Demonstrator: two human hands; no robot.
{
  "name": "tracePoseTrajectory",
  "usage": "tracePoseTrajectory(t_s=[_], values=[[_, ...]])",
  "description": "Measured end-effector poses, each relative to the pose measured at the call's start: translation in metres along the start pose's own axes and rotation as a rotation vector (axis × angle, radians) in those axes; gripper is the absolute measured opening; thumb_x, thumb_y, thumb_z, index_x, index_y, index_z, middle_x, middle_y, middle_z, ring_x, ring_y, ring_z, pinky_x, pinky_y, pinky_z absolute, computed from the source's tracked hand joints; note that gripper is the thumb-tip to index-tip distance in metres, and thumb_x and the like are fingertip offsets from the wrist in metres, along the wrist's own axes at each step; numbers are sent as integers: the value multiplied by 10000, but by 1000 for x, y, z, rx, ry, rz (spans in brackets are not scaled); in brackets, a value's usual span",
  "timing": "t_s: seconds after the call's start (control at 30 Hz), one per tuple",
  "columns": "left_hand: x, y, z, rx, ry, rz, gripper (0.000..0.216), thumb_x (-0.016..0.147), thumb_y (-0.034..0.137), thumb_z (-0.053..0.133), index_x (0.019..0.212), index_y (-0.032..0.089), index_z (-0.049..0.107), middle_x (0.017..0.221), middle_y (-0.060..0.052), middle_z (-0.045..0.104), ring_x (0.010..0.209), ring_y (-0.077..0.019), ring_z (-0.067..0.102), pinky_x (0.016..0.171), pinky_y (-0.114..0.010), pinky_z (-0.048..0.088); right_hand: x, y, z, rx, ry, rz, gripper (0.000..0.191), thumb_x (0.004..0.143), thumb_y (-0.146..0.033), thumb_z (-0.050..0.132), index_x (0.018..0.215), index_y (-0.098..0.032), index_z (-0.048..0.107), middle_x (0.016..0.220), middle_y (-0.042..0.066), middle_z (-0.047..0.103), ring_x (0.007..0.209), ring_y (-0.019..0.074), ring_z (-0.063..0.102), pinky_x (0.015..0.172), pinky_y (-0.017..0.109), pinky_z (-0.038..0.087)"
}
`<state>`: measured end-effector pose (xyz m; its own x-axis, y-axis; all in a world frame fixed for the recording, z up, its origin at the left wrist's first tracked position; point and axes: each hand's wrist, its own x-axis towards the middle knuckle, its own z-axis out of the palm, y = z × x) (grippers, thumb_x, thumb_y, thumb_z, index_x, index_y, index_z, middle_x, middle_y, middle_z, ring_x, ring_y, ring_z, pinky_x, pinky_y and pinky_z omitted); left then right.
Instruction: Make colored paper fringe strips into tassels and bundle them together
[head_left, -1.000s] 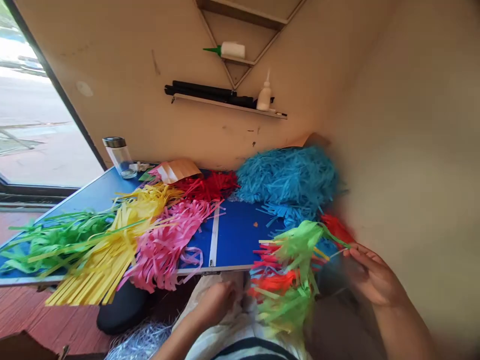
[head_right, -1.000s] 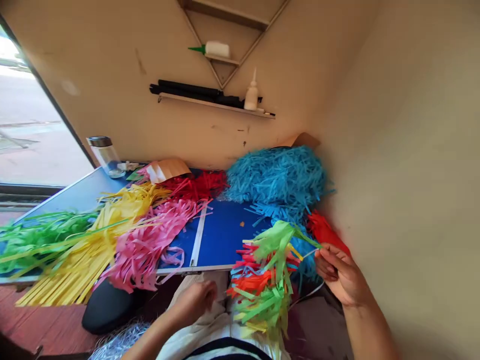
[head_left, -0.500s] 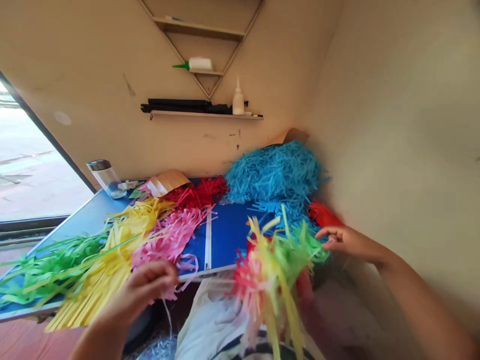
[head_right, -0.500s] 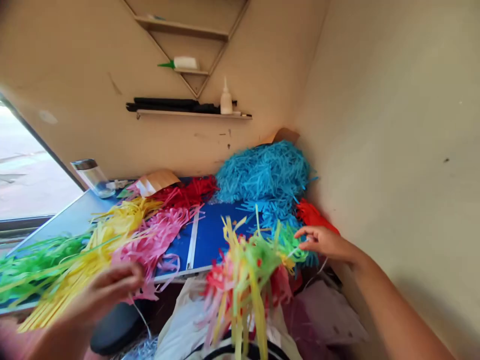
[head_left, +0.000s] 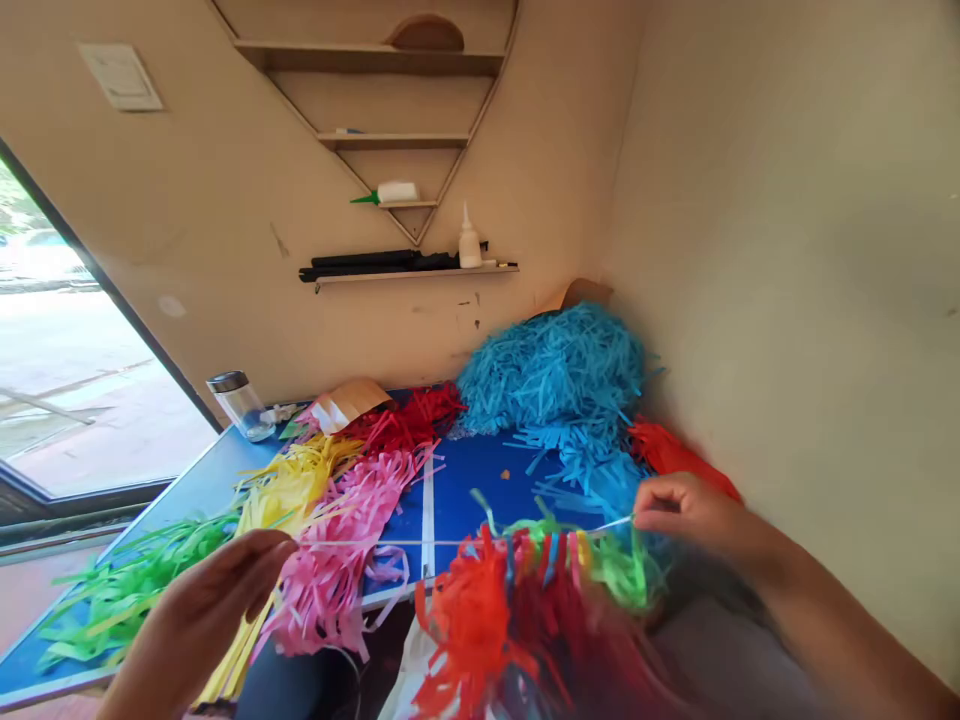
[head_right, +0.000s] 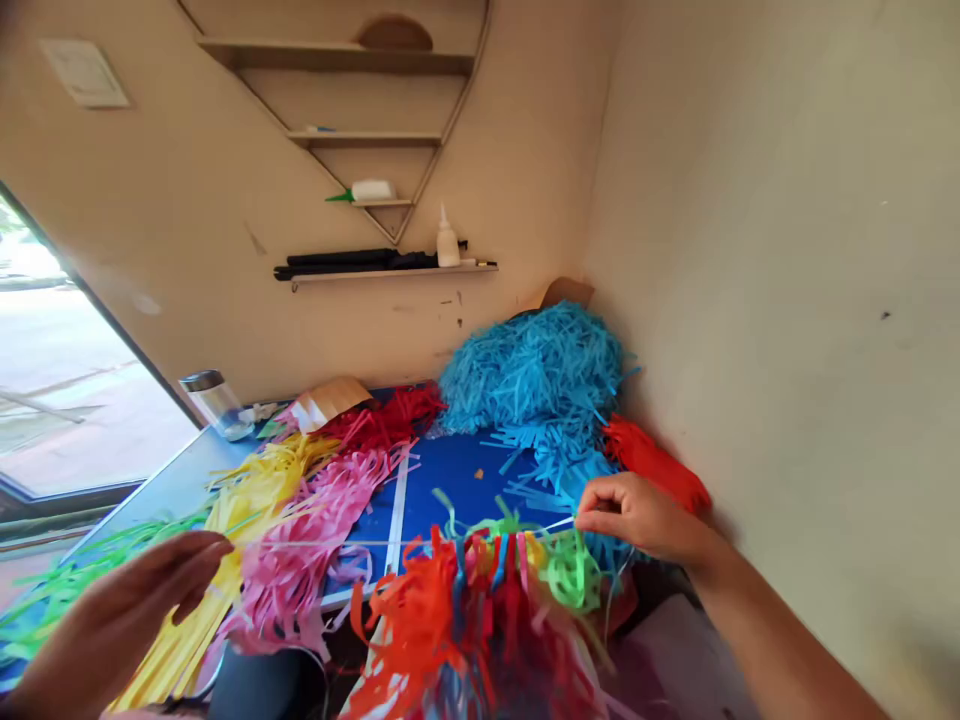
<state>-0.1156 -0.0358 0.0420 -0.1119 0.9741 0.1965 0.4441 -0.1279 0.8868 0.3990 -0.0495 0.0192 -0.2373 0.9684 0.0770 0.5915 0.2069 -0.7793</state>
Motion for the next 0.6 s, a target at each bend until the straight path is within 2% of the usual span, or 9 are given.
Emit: tracePoseTrajectory(t_s=[0.07, 0.2, 0.27, 0.33, 0.37, 0.4, 0.5, 0.53, 0.6], values=[[0, 1, -3, -142, -19, -29, 491, 619, 684, 764, 757, 221, 682, 601, 39, 596, 570, -115, 502, 516, -228, 444, 0, -6, 0, -44, 14, -29, 307, 807, -454, 693, 670, -180, 691, 610, -10, 572, 587, 130, 488, 551, 231, 351], [-3, 1, -10, -234, 152, -156, 512, 533, 658, 831, 805, 253, 677, 642, 75, 576, 622, -93, 475, 535, -191, 407, 2, -21, 3, -106, -65, -70, 307, 817, -446, 700, 660, -182, 686, 623, 0, 605, 598, 140, 523, 553, 235, 354], [-6, 7, -5, -291, 226, -117, 516, 523, 577, 874, 906, 284, 691, 664, 80, 573, 638, -98, 469, 546, -192, 402, 7, -35, 11, -167, -8, -106, 387, 845, -475, 671, 600, -176, 639, 604, 1, 585, 589, 138, 516, 554, 241, 343], [-13, 21, 15, -298, 263, 11, 511, 567, 511, 869, 997, 298, 697, 614, 79, 508, 596, -92, 421, 517, -191, 362, 15, -55, 24, -224, 20, -170, 437, 882, -487, 626, 580, -171, 615, 597, 2, 574, 585, 134, 513, 565, 245, 341], [-17, 30, 32, -284, 233, 78, 476, 626, 514, 830, 1025, 291, 697, 651, 66, 539, 615, -102, 449, 525, -201, 370, 20, -66, 32, -221, -25, -224, 439, 905, -483, 598, 601, -168, 631, 617, 8, 591, 603, 135, 529, 583, 245, 353], [-21, 40, 53, -241, 106, 109, 440, 675, 535, 785, 1014, 266, 711, 641, 52, 541, 594, -107, 455, 522, -215, 371, 25, -79, 40, -203, -89, -289, 428, 927, -473, 573, 641, -166, 657, 652, 16, 617, 633, 138, 552, 607, 244, 369], [-31, 68, 121, -19, -416, 190, 469, 749, 521, 712, 1114, 227, 728, 526, 78, 401, 472, -83, 326, 463, -219, 274, 36, -112, 59, -183, -188, -462, 404, 961, -450, 534, 734, -158, 698, 723, 32, 658, 684, 141, 580, 632, 243, 381], [-33, 74, 140, 23, -484, 261, 406, 771, 505, 691, 1049, 217, 756, 532, 69, 415, 491, -86, 346, 490, -224, 289, 37, -120, 61, -192, -179, -496, 413, 967, -451, 524, 733, -156, 694, 714, 31, 655, 675, 139, 573, 622, 243, 374], [-32, 80, 166, 69, -508, 368, 331, 856, 474, 596, 851, 204, 788, 558, 32, 475, 537, -103, 425, 537, -238, 321, 36, -128, 56, -191, -126, -517, 442, 977, -465, 505, 709, -155, 672, 686, 23, 638, 653, 132, 558, 607, 241, 365]])
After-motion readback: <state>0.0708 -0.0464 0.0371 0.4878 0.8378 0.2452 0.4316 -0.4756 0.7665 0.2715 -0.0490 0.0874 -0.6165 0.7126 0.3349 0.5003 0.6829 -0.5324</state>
